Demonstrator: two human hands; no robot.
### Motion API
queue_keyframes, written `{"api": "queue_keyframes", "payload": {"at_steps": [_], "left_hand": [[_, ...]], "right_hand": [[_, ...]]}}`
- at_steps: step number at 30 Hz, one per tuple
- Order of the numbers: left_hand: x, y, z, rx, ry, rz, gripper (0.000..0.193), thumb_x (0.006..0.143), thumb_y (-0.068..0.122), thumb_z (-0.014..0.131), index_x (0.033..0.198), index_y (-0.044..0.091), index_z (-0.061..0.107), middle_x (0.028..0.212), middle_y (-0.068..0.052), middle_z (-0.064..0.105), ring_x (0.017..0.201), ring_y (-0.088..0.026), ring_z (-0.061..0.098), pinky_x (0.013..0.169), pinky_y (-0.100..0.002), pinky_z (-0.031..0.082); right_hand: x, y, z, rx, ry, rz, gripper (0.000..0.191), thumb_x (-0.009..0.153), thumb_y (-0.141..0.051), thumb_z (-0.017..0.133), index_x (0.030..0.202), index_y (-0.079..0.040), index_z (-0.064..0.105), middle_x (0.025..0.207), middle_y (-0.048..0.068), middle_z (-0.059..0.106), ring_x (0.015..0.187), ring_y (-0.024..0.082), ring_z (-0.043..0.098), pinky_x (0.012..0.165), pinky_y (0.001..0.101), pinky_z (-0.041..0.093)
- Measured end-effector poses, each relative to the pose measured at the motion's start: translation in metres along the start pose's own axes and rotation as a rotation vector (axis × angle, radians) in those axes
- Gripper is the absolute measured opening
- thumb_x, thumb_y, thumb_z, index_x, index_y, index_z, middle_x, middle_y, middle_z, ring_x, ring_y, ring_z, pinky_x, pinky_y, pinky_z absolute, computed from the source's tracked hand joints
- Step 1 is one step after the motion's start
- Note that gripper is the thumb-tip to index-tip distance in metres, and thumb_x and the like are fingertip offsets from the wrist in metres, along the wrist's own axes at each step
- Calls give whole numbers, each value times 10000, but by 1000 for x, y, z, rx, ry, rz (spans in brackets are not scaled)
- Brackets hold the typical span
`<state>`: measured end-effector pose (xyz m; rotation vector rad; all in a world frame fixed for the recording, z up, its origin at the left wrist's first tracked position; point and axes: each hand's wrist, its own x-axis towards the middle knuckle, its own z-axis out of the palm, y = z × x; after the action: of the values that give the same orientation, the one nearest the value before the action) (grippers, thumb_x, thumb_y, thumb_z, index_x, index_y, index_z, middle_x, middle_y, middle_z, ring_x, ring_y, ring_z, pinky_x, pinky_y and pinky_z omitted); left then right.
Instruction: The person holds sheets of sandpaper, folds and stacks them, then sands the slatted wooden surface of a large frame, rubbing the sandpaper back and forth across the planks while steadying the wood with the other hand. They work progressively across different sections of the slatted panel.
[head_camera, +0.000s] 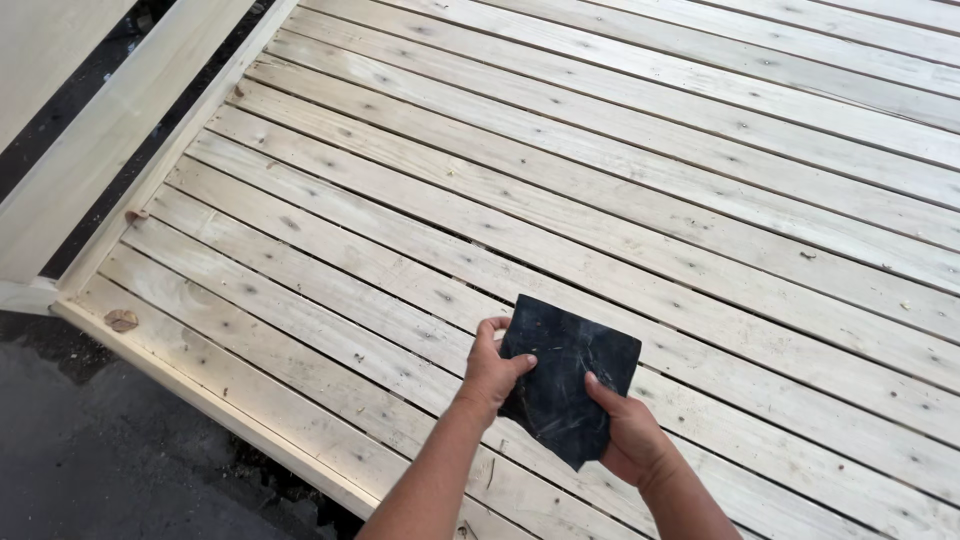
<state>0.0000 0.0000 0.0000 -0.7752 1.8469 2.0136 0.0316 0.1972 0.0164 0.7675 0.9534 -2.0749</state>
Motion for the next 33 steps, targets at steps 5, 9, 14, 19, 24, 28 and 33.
{"api": "queue_keyframes", "payload": {"at_steps": [5, 9, 14, 19, 24, 28, 33], "left_hand": [[21, -3, -28, 99, 23, 77, 761, 807, 180, 796, 1474, 148, 432, 1186, -186, 686, 1048, -278, 649, 898, -386, 553], [24, -10, -50, 594, 117, 68, 691, 830, 356, 794, 1428, 150, 515, 1531, -126, 432, 1378, -286, 466, 1130, -391, 425], [13, -26, -70, 851, 59, -36, 706, 847, 381, 765, 1467, 195, 482, 1699, -104, 120, 1553, -296, 185, 1242, -386, 275], [30, -26, -88, 937, 104, -20, 749, 864, 376, 749, 1514, 206, 420, 1712, -90, 63, 1558, -287, 159, 1252, -391, 253], [53, -20, -91, 1060, 118, -2, 813, 883, 367, 727, 1564, 189, 320, 1721, -77, 35, 1578, -263, 112, 1252, -429, 226], [71, -18, -88, 1141, 50, -25, 852, 912, 371, 678, 1605, 213, 208, 1733, -32, -8, 1595, -226, 38, 1252, -463, 184], [79, -15, -82, 1253, 12, 18, 855, 948, 456, 600, 1630, 210, 147, 1732, -35, 35, 1598, -221, 29, 1270, -486, 122]], "right_hand": [[35, 3, -37, -33, 313, -362, 468, 978, -339, 625, 1286, 14, 621, 1177, 118, 737, 988, 236, 727, 894, 393, 578], [3, -45, -101, -866, 1017, -783, 441, 1137, -380, 578, 1275, 23, 692, 1075, 196, 757, 975, 343, 727, 831, 481, 550], [-49, -41, -140, -1415, 1197, -1246, 606, 939, -68, 547, 1544, -90, 544, 1270, 215, 696, 1023, 408, 677, 849, 468, 548], [-39, -44, -135, -1527, 1370, -915, 643, 903, 24, 607, 1534, -87, 562, 1063, 205, 724, 837, 409, 629, 812, 478, 530], [-46, -90, -160, -1612, 1329, -977, 577, 901, 34, 602, 1475, -18, 573, 1008, 240, 723, 815, 423, 665, 992, 507, 492], [-37, -129, -186, -1730, 1355, -1146, 698, 854, -2, 611, 1540, -52, 487, 1334, 244, 574, 1186, 419, 533, 1109, 499, 423], [13, -126, -187, -1842, 1330, -721, 1068, 645, -65, 683, 1669, -165, 397, 1716, 226, 362, 1543, 434, 314, 1134, 619, 338]]}}
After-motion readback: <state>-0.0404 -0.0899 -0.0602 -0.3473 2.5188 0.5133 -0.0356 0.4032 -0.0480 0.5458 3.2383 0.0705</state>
